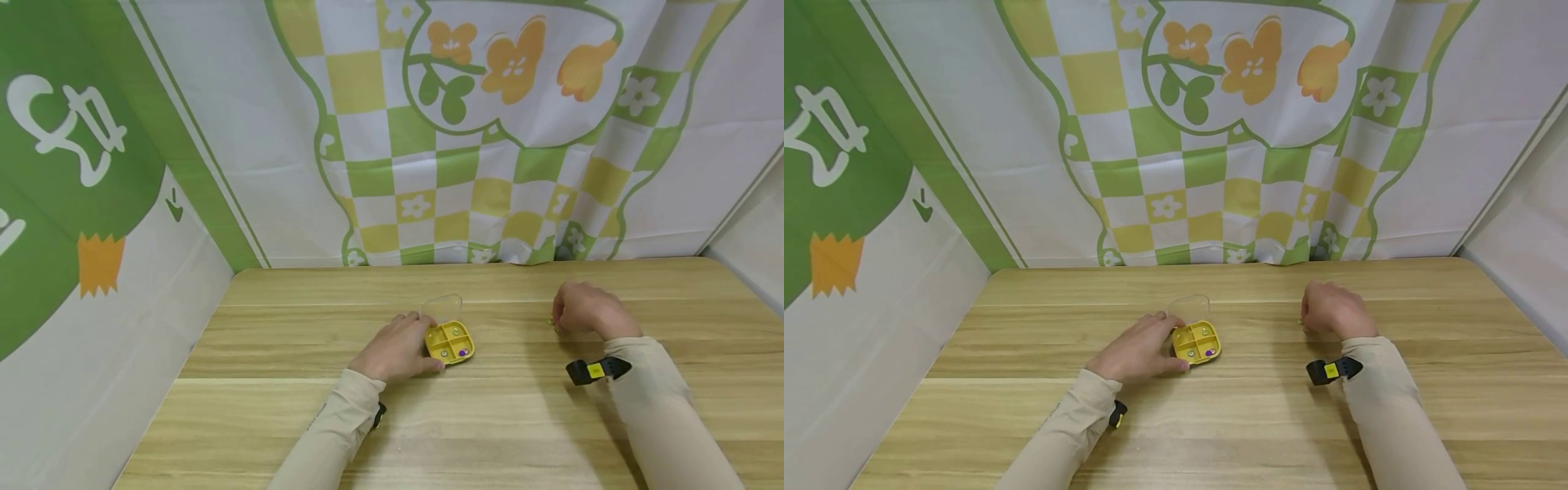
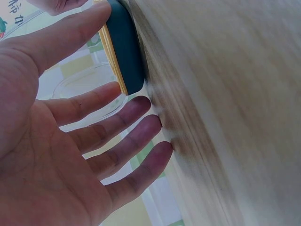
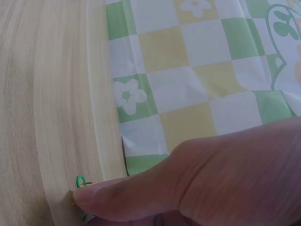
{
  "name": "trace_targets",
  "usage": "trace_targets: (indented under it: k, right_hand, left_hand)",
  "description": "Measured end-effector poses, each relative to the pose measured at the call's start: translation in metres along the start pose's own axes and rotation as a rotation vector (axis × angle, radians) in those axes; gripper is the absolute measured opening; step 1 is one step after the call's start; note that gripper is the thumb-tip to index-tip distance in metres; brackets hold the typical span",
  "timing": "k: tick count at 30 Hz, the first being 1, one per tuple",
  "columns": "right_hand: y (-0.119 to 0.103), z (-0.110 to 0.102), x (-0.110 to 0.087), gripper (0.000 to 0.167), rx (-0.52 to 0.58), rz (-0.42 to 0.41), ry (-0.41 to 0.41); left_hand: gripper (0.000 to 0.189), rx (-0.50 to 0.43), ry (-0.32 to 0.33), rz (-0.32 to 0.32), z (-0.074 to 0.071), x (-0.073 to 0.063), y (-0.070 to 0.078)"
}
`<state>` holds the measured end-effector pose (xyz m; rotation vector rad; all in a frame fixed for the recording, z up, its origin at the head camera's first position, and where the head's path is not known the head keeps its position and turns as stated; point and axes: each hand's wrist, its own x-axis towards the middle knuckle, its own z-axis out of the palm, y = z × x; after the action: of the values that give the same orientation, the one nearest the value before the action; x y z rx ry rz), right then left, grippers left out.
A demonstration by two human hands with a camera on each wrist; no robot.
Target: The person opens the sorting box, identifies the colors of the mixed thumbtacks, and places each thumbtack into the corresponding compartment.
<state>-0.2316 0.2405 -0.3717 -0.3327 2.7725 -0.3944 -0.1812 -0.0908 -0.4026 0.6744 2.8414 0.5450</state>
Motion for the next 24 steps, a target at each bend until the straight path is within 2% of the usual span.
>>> trace_targets:
  k: [11, 19, 24]
  right_hand:
    - [0.0009, -0.0012, 0.0009, 0.008, -0.014, -0.011, 0.017]
    - [-0.0026, -0.0057, 0.0021, 0.005, 0.004, -0.147, 0.076]
    - [-0.0075, -0.0074, 0.0013, 0.007, 0.010, -0.177, 0.103]
  left_hand:
    - [0.069, -0.002, 0.003, 0.002, 0.0003, -0.0004, 0.0005]
    - [0.069, -0.003, 0.005, 0.003, 0.0000, -0.0004, 0.0005]
    - [0.069, -0.003, 0.005, 0.002, -0.0003, -0.0006, 0.0002]
